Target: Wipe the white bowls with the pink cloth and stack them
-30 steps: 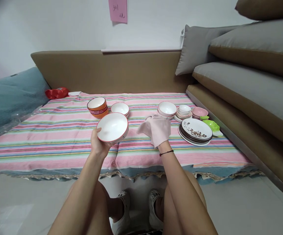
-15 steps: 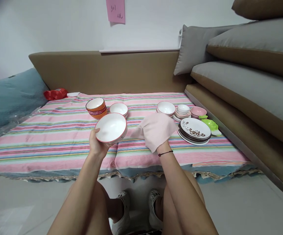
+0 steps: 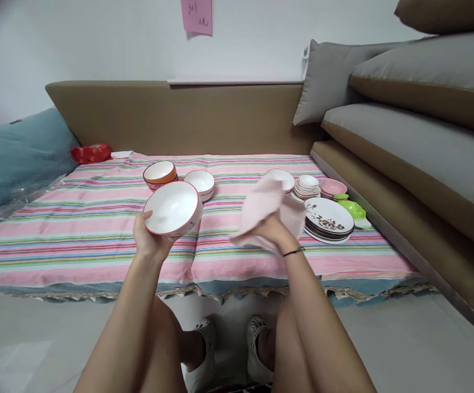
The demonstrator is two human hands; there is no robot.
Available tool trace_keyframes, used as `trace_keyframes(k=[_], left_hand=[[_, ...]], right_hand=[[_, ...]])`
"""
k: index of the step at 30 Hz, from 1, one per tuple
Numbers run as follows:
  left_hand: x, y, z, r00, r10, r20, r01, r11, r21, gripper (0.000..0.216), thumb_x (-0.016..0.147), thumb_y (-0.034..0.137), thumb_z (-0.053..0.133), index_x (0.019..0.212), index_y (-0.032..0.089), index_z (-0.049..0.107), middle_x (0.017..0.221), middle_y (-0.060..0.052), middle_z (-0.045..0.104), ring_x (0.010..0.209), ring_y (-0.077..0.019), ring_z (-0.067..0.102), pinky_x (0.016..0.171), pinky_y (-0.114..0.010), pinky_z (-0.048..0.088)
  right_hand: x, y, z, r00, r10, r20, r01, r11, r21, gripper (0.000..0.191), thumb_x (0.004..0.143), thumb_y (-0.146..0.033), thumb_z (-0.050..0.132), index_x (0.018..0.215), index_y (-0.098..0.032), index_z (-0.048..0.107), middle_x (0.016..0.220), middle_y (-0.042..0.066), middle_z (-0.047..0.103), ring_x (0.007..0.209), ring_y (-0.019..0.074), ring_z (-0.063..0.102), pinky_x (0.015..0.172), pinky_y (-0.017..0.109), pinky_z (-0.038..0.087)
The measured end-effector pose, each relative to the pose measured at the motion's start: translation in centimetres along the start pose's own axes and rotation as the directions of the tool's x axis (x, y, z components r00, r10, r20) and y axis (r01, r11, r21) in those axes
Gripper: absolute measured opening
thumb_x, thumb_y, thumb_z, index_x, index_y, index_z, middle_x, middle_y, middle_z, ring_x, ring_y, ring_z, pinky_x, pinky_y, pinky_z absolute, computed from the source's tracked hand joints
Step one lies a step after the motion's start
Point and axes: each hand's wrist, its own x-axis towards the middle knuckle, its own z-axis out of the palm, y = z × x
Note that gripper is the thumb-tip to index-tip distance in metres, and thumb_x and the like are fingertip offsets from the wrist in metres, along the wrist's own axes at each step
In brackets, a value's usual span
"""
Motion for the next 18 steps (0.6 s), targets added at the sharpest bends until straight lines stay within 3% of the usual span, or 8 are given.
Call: trace_keyframes(k=[2,4,6,8,10,13,16,18], left_hand=[[0.0,0.0,-0.1,1.000,-0.009,-0.010,0.008,1.000,-0.002,0.049,0.072,0.034,0.051,0.117,0.020,0.063,0.111,-0.011,0.066,0.094,-0.0300,0.064,0.057,-0.034,0.058],[-0.1,0.1,-0.1,1.000,-0.017,-0.017,0.017,1.000,0.001,0.048,0.072,0.034,0.051,0.116,0.020,0.063,0.110,-0.010,0.066,0.092,-0.0287,0.064,0.055,-0.032,0.057],[-0.2,0.2,-0.1,0.999,-0.023,-0.023,0.024,1.000,0.009,0.047,0.072,0.034,0.051,0.115,0.020,0.063,0.109,-0.010,0.066,0.090,-0.0276,0.064,0.054,-0.031,0.056],[-0.4,0.3,0.0,0.999,-0.030,-0.033,0.031,0.999,0.026,0.047,0.072,0.033,0.051,0.115,0.020,0.063,0.108,-0.010,0.066,0.089,-0.0267,0.065,0.053,-0.029,0.055],[-0.5,0.1,0.2,0.999,-0.048,-0.026,0.049,0.997,0.052,0.047,0.071,0.033,0.051,0.114,0.019,0.063,0.105,-0.009,0.066,0.087,-0.0257,0.065,0.051,-0.027,0.054],[-0.6,-0.9,0.6,0.995,-0.100,0.001,0.099,0.988,0.122,0.044,0.071,0.035,0.053,0.112,0.018,0.062,0.101,-0.009,0.065,0.083,-0.0237,0.064,0.046,-0.023,0.049],[-0.8,-2.4,0.7,0.992,-0.125,0.023,0.116,0.965,0.237,0.042,0.073,0.039,0.057,0.110,0.019,0.060,0.101,-0.008,0.063,0.086,-0.0227,0.063,0.047,-0.021,0.048],[-0.8,-3.2,0.8,0.991,-0.122,0.056,0.098,0.941,0.323,0.041,0.076,0.042,0.058,0.112,0.022,0.059,0.104,-0.007,0.062,0.089,-0.0228,0.062,0.049,-0.021,0.049]], right_hand=[[0.4,-0.3,2.7,0.968,0.048,0.246,0.006,0.977,-0.213,0.109,0.054,-0.052,0.085,0.148,-0.024,0.038,0.160,0.016,0.020,0.147,0.0437,0.006,0.114,0.067,0.002],[0.5,-0.3,4.6,0.883,0.159,0.441,0.030,0.919,-0.393,0.117,0.053,-0.053,0.086,0.153,-0.031,0.027,0.164,0.011,0.005,0.148,0.0450,-0.005,0.112,0.069,-0.004],[0.5,-0.3,5.5,0.848,0.218,0.483,0.024,0.895,-0.445,0.117,0.057,-0.054,0.083,0.154,-0.033,0.021,0.164,0.009,0.001,0.148,0.0448,-0.005,0.112,0.069,0.001],[0.5,-0.5,5.3,0.879,0.195,0.434,0.010,0.905,-0.425,0.103,0.063,-0.050,0.081,0.151,-0.029,0.031,0.163,0.012,0.009,0.148,0.0438,0.005,0.114,0.065,0.009],[0.5,-1.2,4.8,0.940,0.092,0.328,0.005,0.959,-0.283,0.074,0.073,-0.046,0.074,0.139,-0.021,0.052,0.155,0.017,0.034,0.144,0.0389,0.026,0.115,0.057,0.021],[0.4,-3.5,4.1,0.980,-0.026,0.198,-0.024,0.969,0.245,0.046,0.089,-0.057,0.048,0.106,-0.018,0.067,0.114,0.014,0.069,0.106,0.0262,0.064,0.096,0.042,0.048],[-0.4,-6.2,4.2,0.933,-0.040,0.358,-0.219,0.727,0.650,0.065,0.089,-0.072,0.024,0.085,-0.018,0.061,0.072,0.009,0.070,0.058,0.0179,0.065,0.060,0.031,0.054],[-1.0,-7.4,4.4,0.942,-0.007,0.335,-0.246,0.663,0.707,0.050,0.087,-0.066,0.041,0.087,-0.019,0.056,0.057,0.003,0.065,0.046,0.0154,0.059,0.046,0.025,0.048]])
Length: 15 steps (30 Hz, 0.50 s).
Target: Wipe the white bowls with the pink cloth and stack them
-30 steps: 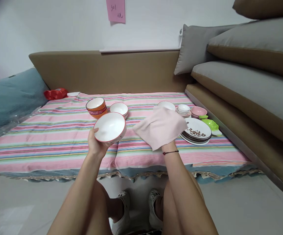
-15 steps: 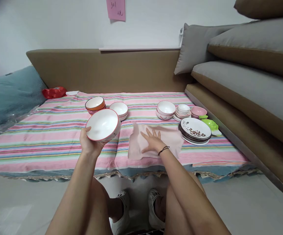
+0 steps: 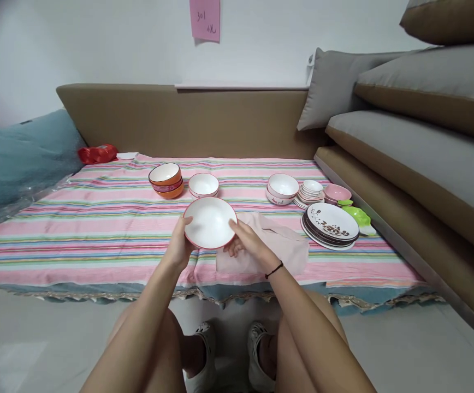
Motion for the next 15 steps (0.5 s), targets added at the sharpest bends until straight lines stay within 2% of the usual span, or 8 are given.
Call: trace_keyframes(k=[3,6,9,12,15], left_hand=[[0.0,-0.3,0.2,0.999,0.012,0.045,-0.019,0.989,0.148,0.038,0.079,0.044,0.061,0.112,0.025,0.061,0.109,-0.009,0.063,0.092,-0.0244,0.061,0.052,-0.023,0.050],[0.1,0.1,0.5,0.995,-0.005,0.100,-0.017,0.976,0.218,0.042,0.080,0.049,0.066,0.115,0.026,0.064,0.123,-0.012,0.060,0.093,-0.0255,0.063,0.056,-0.025,0.050],[0.1,0.5,0.6,0.995,-0.054,0.083,0.034,0.973,0.226,0.056,0.081,0.057,0.062,0.129,0.029,0.056,0.138,-0.014,0.053,0.088,-0.0247,0.066,0.062,-0.029,0.051],[0.0,0.5,0.5,0.996,-0.047,0.069,0.022,0.945,0.325,0.061,0.084,0.061,0.055,0.134,0.027,0.051,0.138,-0.017,0.054,0.088,-0.0251,0.067,0.070,-0.033,0.052],[0.0,0.1,0.0,0.992,0.009,0.128,-0.069,0.879,0.472,0.057,0.084,0.057,0.058,0.130,0.023,0.054,0.129,-0.016,0.060,0.092,-0.0255,0.067,0.077,-0.035,0.050]], right_hand=[[-0.5,-0.2,0.5,0.991,0.031,-0.128,-0.032,0.999,-0.004,0.030,0.079,-0.044,0.057,0.095,-0.020,0.053,0.049,-0.002,0.060,0.040,0.0146,0.056,0.039,0.022,0.043],[-0.6,-0.3,-0.4,0.971,0.040,-0.235,-0.049,0.998,-0.033,0.035,0.076,-0.036,0.053,0.107,-0.019,0.052,0.048,-0.004,0.059,0.038,0.0155,0.055,0.036,0.023,0.043],[-0.3,-1.2,-2.2,0.941,0.043,-0.336,-0.047,0.999,-0.003,0.046,0.075,-0.035,0.051,0.119,-0.021,0.048,0.049,-0.003,0.061,0.037,0.0166,0.055,0.035,0.023,0.042],[0.8,-2.8,-5.1,0.865,0.039,-0.500,-0.009,0.998,0.062,0.044,0.076,-0.034,0.049,0.118,-0.021,0.046,0.053,-0.001,0.064,0.041,0.0166,0.057,0.038,0.023,0.044],[2.9,-4.7,-9.4,0.771,-0.026,-0.637,0.043,0.999,0.011,0.034,0.080,-0.027,0.045,0.112,-0.021,0.045,0.057,0.001,0.064,0.045,0.0165,0.059,0.043,0.024,0.047]])
